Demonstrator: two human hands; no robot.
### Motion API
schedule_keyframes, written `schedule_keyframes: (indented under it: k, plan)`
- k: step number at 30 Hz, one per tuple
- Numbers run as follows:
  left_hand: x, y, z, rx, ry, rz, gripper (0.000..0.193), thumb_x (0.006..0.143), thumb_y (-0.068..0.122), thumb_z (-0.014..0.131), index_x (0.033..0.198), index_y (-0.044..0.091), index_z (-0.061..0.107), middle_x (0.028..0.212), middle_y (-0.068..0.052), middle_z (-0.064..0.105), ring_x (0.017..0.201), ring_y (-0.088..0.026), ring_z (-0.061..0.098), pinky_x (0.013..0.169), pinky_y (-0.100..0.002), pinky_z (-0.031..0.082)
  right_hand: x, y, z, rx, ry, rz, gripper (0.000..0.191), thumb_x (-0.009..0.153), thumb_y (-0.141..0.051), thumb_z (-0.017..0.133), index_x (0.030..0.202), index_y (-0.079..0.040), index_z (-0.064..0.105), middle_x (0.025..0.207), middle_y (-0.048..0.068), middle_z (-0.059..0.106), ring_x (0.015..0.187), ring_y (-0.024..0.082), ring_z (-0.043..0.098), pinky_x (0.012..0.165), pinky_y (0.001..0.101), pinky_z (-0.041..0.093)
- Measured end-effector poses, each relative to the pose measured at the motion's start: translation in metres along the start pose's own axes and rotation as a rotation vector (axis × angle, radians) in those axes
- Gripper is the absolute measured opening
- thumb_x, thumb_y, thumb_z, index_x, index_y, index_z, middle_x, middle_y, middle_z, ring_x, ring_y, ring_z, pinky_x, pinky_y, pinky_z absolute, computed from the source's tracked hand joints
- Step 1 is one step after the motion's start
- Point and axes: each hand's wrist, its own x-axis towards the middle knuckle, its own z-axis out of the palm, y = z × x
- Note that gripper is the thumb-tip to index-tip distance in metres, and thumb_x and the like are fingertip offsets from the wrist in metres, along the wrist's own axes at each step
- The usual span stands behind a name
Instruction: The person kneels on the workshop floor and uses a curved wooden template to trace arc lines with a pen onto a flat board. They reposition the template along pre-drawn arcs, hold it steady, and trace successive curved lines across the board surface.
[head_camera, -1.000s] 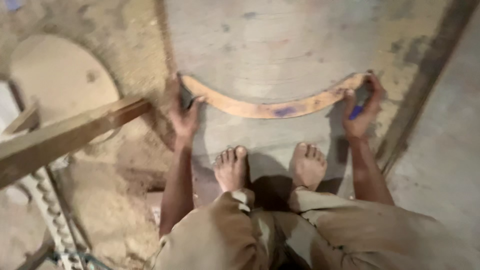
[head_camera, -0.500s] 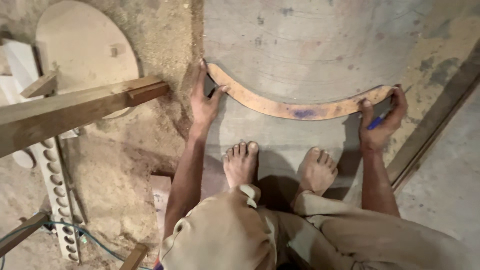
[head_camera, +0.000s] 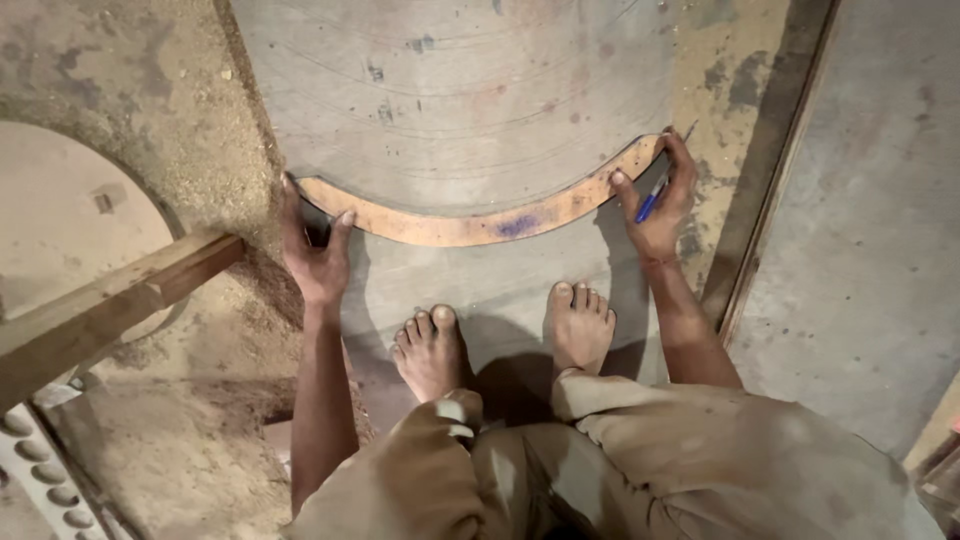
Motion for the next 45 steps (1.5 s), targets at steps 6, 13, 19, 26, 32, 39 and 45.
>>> schedule_keyframes:
  k: [6, 13, 19, 26, 32, 39, 45]
  plan:
    - [0.003, -0.003, 0.004, 0.247, 0.109, 0.181, 0.071, 0.108, 0.038, 0.066, 0.16, -0.001, 0.038, 0.164, -0.026, 0.04, 0.155, -0.042, 0.041, 0.129, -0.057, 0.041, 0.003, -0.001, 0.002, -0.038, 0.033, -0.031, 0.072, 0.095, -0.017, 0.089, 0.151, -0.001, 0.047, 0.154, 0.019, 0.051, 0.144, 0.035, 0.052, 0.124, 0.0459, 0.043]
    - [-0.067, 0.105, 0.096, 0.574, -0.24, 0.352, 0.068, 0.107, 0.054, 0.062, 0.155, 0.009, 0.045, 0.162, -0.022, 0.039, 0.152, -0.041, 0.034, 0.126, -0.062, 0.025, 0.0, -0.002, 0.003, 0.089, -0.01, -0.024, 0.071, 0.102, -0.012, 0.085, 0.158, -0.003, 0.041, 0.16, 0.017, 0.045, 0.151, 0.033, 0.048, 0.131, 0.0437, 0.039]
    - [-0.074, 0.149, 0.116, 0.622, -0.426, 0.336, 0.072, 0.093, 0.057, 0.065, 0.152, 0.017, 0.051, 0.148, -0.021, 0.046, 0.14, -0.041, 0.042, 0.112, -0.081, 0.025, 0.0, -0.006, 0.002, 0.089, -0.057, 0.03, 0.07, 0.104, -0.011, 0.083, 0.159, -0.002, 0.041, 0.164, 0.018, 0.044, 0.15, 0.032, 0.046, 0.13, 0.0426, 0.037]
    - [-0.052, 0.164, 0.098, 0.584, -0.618, 0.266, 0.077, 0.088, 0.052, 0.071, 0.15, 0.01, 0.052, 0.142, -0.022, 0.049, 0.131, -0.039, 0.046, 0.105, -0.086, 0.03, 0.011, -0.052, 0.002, -0.283, 0.051, -0.24, 0.063, 0.11, -0.016, 0.073, 0.159, 0.002, 0.036, 0.156, 0.023, 0.044, 0.146, 0.037, 0.045, 0.124, 0.0491, 0.039]
    - [-0.042, 0.167, 0.09, 0.607, -0.614, 0.274, 0.082, 0.079, 0.049, 0.075, 0.147, 0.008, 0.052, 0.138, -0.018, 0.051, 0.134, -0.041, 0.045, 0.102, -0.085, 0.033, 0.061, -0.145, 0.077, 0.651, -0.594, 0.027, 0.035, 0.115, -0.021, 0.055, 0.142, 0.001, 0.05, 0.134, 0.016, 0.061, 0.117, 0.026, 0.068, 0.099, 0.0388, 0.059]
    - [-0.034, 0.165, 0.086, 0.719, -0.717, 0.282, 0.074, 0.09, 0.056, 0.063, 0.149, 0.012, 0.05, 0.144, -0.024, 0.046, 0.135, -0.045, 0.041, 0.102, -0.084, 0.034, 0.12, -0.234, 0.252, 0.377, -1.139, -0.117, 0.02, 0.095, -0.016, 0.073, 0.109, -0.001, 0.074, 0.094, 0.009, 0.075, 0.078, 0.017, 0.071, 0.065, 0.0293, 0.058]
    - [-0.03, 0.162, 0.082, 0.636, -0.777, 0.222, 0.084, 0.085, 0.061, 0.062, 0.153, 0.015, 0.043, 0.146, -0.021, 0.042, 0.142, -0.044, 0.033, 0.104, -0.084, 0.031, 0.113, -0.247, 0.307, 0.382, -1.087, -0.491, 0.01, 0.094, -0.012, 0.075, 0.101, -0.006, 0.08, 0.089, 0.008, 0.076, 0.07, 0.015, 0.068, 0.061, 0.0249, 0.054]
